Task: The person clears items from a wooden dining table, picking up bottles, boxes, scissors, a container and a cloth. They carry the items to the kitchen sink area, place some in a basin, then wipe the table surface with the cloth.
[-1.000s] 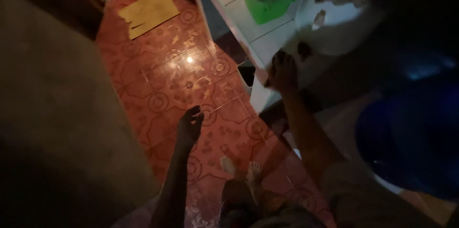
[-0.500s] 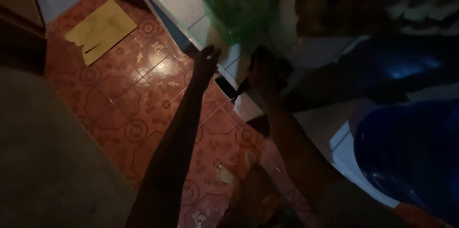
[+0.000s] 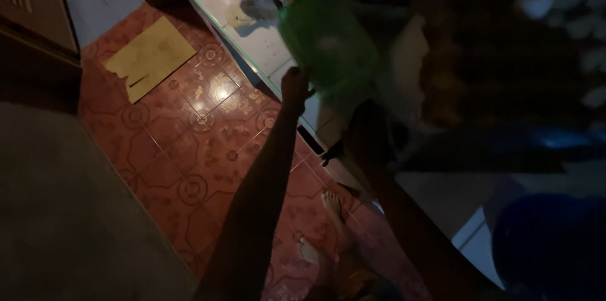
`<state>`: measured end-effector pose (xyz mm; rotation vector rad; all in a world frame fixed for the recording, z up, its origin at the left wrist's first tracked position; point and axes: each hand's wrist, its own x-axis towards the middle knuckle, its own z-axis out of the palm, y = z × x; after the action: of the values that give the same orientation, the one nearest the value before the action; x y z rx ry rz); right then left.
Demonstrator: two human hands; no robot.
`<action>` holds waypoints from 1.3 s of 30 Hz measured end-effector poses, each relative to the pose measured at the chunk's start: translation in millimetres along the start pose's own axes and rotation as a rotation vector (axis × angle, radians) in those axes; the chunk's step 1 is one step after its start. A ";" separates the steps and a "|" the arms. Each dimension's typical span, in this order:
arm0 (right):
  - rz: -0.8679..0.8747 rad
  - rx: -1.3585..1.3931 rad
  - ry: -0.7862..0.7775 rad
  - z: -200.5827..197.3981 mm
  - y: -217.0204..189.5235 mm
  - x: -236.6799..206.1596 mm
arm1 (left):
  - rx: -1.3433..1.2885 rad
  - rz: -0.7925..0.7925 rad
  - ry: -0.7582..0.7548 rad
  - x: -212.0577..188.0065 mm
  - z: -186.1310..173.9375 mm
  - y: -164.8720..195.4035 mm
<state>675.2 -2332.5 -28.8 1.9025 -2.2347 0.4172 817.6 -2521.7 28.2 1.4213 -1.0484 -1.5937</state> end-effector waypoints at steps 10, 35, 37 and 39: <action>-0.181 0.019 -0.077 25.0 -30.5 23.4 | -0.311 -0.054 -0.044 -24.5 -85.5 -41.8; -0.205 0.420 -0.591 16.6 -197.9 203.6 | -0.277 0.101 -0.005 53.1 -468.1 150.8; -0.061 0.558 -0.518 6.7 -198.6 200.9 | -0.270 0.097 -0.075 79.5 -465.5 189.1; 0.108 0.634 -0.502 -4.6 -195.6 188.1 | -0.148 0.064 -0.092 108.0 -450.2 220.9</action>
<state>836.2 -2535.0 53.3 2.4081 -2.7729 0.8260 1255.5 -2749.7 167.5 1.2153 -0.9962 -1.6671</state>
